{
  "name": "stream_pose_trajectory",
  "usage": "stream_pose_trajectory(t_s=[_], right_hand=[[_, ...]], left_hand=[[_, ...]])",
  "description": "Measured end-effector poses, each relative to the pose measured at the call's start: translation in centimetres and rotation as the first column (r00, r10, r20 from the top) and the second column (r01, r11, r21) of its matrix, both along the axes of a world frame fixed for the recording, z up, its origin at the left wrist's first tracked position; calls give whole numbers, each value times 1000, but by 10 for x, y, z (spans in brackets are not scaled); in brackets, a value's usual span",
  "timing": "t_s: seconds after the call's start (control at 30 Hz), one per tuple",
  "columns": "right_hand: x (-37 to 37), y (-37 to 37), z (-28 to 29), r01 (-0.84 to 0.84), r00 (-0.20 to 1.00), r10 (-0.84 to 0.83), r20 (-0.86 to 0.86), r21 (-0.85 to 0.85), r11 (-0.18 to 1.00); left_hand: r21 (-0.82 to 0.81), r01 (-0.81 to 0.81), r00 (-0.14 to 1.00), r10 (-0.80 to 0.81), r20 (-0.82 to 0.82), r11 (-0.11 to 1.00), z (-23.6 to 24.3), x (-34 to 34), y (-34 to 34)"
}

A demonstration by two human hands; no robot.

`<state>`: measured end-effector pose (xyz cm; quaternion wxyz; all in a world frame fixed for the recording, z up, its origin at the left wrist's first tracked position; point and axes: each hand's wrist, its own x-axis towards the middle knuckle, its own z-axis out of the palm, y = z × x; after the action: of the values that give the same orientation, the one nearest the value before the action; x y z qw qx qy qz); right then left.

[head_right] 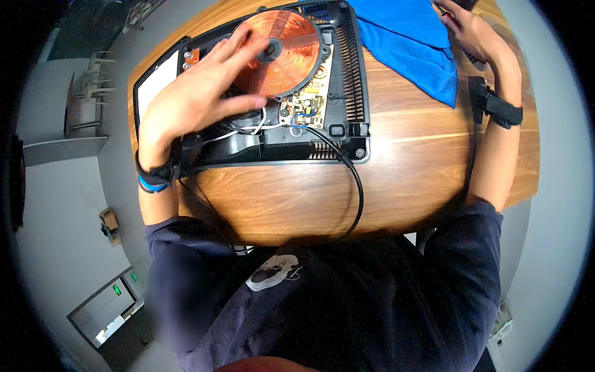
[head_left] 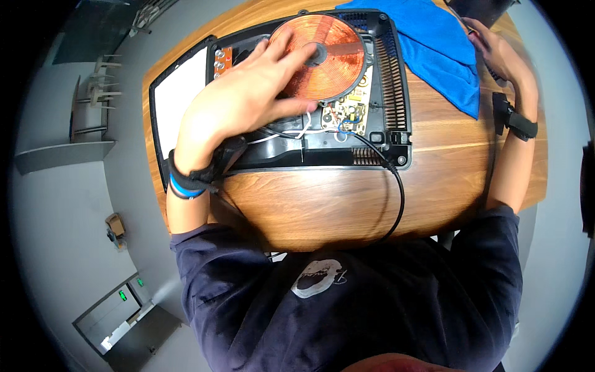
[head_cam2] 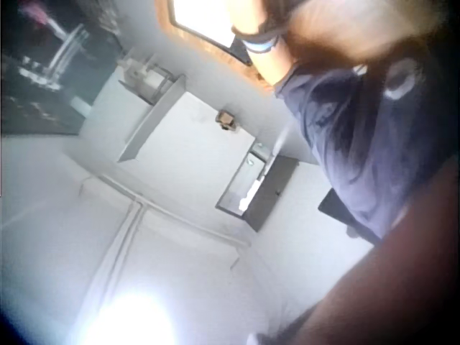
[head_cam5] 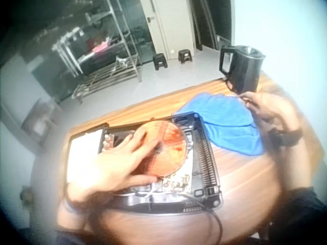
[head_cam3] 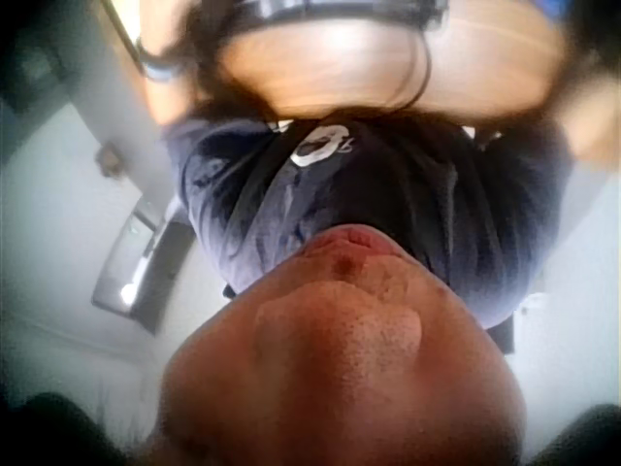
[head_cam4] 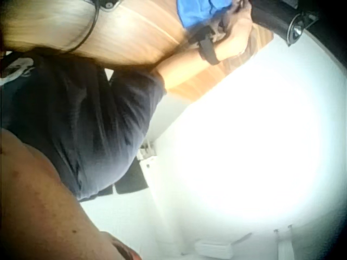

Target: The person unscrews the bottom of an induction cooktop, flips it over, wipes the surface with a blue cloth, and removes the top cover to expose internal components. They then use a screwdriver to adjust screws on the internal circuit board.

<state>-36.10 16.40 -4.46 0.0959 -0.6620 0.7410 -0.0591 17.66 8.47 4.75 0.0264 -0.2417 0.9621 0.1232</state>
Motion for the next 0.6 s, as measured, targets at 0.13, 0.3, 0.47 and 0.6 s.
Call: stream_pose_trajectory(t_s=[0.13,0.3,0.47,0.6], right_hand=[[0,-3,-5,-45,999,45,3,-42,998],[20,-8,-8,-62,996,62,-62,4,998],[20,-6,-7,-5,998,8,-67,44,999],[20,-3,-12,-29,999,30,-43,18,999]], left_hand=[[121,71,986,-88,145,990,22,32,20],[175,16,999,-22,30,984,16,48,36],[155,-5,1000,4,8,988,12,44,36],[211,-8,1000,7,5,978,7,52,16]])
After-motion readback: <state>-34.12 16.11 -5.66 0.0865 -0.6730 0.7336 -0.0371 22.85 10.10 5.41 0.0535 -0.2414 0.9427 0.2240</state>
